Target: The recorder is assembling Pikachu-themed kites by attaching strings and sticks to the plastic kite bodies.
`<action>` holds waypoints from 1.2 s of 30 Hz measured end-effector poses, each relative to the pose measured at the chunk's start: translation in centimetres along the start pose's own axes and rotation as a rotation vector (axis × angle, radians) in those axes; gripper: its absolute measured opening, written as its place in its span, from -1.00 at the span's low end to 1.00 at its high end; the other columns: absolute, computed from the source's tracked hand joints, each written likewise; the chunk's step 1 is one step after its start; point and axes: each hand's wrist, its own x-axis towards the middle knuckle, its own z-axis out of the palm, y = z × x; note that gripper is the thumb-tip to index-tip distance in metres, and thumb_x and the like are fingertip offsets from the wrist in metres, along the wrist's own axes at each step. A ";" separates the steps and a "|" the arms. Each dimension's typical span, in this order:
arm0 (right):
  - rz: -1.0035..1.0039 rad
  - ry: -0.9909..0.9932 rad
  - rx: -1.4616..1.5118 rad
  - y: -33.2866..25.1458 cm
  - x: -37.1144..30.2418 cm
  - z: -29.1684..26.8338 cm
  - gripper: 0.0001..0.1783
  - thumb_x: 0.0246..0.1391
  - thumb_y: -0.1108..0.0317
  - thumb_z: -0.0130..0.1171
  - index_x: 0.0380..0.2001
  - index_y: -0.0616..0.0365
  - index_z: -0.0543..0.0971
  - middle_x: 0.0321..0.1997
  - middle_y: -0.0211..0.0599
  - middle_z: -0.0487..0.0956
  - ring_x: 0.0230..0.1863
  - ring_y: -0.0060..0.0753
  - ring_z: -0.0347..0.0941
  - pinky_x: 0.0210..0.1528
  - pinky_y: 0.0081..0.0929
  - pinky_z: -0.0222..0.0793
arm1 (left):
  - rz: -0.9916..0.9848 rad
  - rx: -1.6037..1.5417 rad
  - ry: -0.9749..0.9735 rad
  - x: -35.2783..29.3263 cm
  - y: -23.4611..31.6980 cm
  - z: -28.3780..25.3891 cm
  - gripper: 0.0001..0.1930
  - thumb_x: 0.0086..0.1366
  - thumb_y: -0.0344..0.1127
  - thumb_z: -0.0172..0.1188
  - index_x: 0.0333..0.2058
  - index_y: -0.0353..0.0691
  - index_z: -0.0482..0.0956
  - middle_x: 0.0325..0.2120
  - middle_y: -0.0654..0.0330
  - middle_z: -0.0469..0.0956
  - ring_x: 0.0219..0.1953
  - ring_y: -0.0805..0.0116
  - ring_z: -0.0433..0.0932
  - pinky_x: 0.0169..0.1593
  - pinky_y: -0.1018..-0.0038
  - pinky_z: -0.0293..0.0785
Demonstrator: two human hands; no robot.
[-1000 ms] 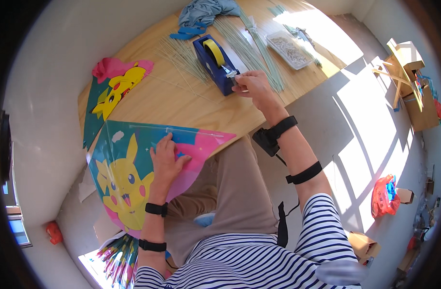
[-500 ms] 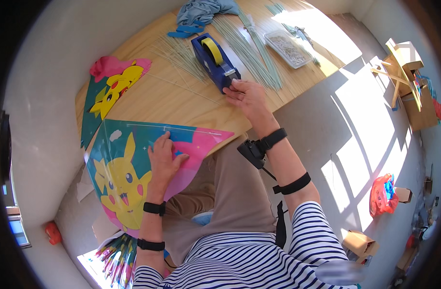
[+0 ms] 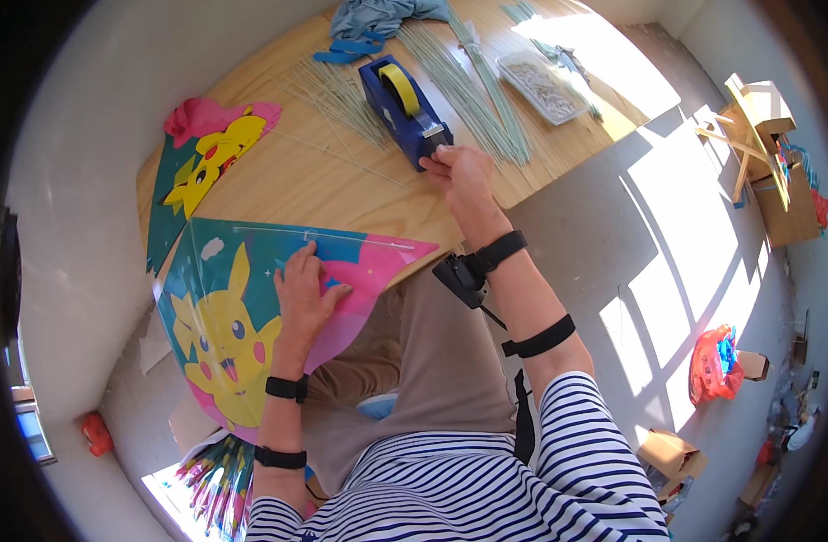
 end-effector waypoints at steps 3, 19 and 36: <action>-0.066 0.018 -0.049 0.0 0.8 -0.3 -0.91 0.06 0.58 0.12 -0.32 0.33 0.48 -0.37 -0.16 0.58 -0.39 -0.13 0.63 -0.29 -0.32 0.56 | 0.010 -0.012 0.011 0.1 0.0 0.1 -0.45 -0.05 -0.07 0.48 -0.17 -0.25 0.46 0.27 0.03 0.32 0.32 0.03 0.23 0.26 -0.31 0.04; -0.739 -0.962 -1.386 5.8 -3.9 12.8 -0.94 -0.04 0.44 0.18 -0.53 0.18 0.57 -0.39 -0.13 0.48 -0.27 -0.16 0.45 -0.21 -0.28 0.39 | -0.003 -0.113 0.125 -1.1 -0.1 -0.9 -0.52 -0.04 -0.16 0.46 -0.19 -0.27 0.52 0.21 0.03 0.30 0.30 0.04 0.25 0.27 -0.40 -0.04; -0.978 -1.042 -1.936 12.2 -2.5 16.9 -0.85 -0.04 0.38 0.08 -0.53 0.08 0.64 -0.20 -0.11 0.49 -0.06 0.01 0.42 -0.06 -0.10 0.39 | 0.013 -0.132 0.141 -1.4 -2.5 -2.4 -0.56 -0.03 -0.19 0.44 -0.24 -0.32 0.54 0.23 0.00 0.33 0.32 -0.04 0.21 0.32 -0.31 -0.08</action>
